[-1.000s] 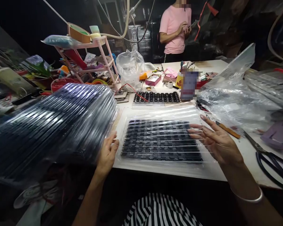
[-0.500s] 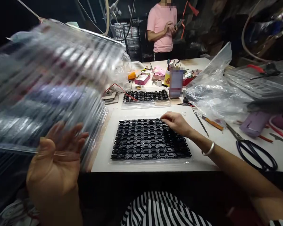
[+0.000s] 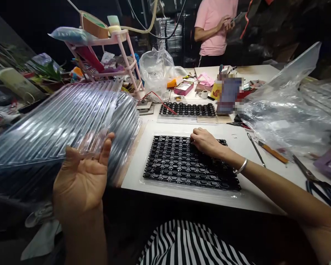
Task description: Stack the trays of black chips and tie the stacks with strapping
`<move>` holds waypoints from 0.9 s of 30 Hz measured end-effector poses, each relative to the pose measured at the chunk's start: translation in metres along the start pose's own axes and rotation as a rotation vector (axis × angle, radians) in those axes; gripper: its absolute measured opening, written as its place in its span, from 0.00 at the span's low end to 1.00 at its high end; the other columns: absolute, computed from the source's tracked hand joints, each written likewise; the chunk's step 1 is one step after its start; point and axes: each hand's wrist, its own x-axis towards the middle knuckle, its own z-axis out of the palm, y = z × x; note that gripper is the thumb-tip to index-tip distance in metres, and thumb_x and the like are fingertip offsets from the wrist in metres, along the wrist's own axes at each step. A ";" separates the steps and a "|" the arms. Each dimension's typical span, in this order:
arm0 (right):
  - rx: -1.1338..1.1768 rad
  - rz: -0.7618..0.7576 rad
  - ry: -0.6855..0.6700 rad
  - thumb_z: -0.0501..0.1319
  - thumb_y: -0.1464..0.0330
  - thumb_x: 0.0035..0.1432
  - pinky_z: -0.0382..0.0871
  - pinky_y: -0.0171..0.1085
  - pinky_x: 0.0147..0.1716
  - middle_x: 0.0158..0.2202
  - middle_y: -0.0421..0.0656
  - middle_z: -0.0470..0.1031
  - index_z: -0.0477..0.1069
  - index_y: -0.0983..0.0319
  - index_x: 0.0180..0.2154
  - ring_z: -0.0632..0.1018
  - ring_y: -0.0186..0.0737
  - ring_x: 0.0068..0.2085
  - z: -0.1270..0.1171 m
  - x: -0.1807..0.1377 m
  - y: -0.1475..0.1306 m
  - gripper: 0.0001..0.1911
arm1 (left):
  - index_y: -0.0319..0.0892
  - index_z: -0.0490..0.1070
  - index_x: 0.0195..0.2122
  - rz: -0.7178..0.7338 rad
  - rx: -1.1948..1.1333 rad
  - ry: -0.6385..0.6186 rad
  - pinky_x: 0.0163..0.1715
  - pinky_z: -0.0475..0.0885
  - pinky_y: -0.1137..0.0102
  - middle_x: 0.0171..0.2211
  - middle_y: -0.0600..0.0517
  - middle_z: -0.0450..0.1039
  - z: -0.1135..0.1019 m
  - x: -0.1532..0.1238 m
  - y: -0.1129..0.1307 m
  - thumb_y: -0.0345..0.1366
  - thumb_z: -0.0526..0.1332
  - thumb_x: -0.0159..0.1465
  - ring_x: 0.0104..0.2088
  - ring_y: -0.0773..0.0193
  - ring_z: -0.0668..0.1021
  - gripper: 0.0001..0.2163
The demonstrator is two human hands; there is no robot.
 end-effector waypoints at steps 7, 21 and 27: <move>0.054 0.018 0.061 0.53 0.71 0.62 0.57 0.39 0.33 0.35 0.51 0.70 0.72 0.68 0.34 0.67 0.41 0.33 -0.014 -0.019 -0.016 0.10 | 0.38 0.72 0.48 -0.148 0.161 -0.246 0.58 0.64 0.60 0.57 0.42 0.66 -0.020 -0.009 -0.015 0.45 0.63 0.58 0.57 0.50 0.68 0.20; 0.012 -0.222 0.054 0.57 0.72 0.60 0.52 0.38 0.34 0.32 0.45 0.70 0.69 0.64 0.29 0.64 0.39 0.33 -0.003 -0.030 -0.092 0.07 | 0.43 0.75 0.34 0.356 1.104 -0.624 0.50 0.66 0.61 0.44 0.47 0.70 -0.054 0.002 -0.086 0.35 0.59 0.62 0.47 0.60 0.72 0.06; -0.012 -0.151 0.016 0.58 0.74 0.58 0.52 0.39 0.34 0.33 0.46 0.71 0.70 0.64 0.30 0.67 0.42 0.34 -0.003 -0.031 -0.099 0.04 | 0.44 0.75 0.33 0.406 1.220 -0.824 0.54 0.61 0.53 0.47 0.46 0.65 -0.052 -0.015 -0.091 0.34 0.59 0.62 0.56 0.53 0.63 0.05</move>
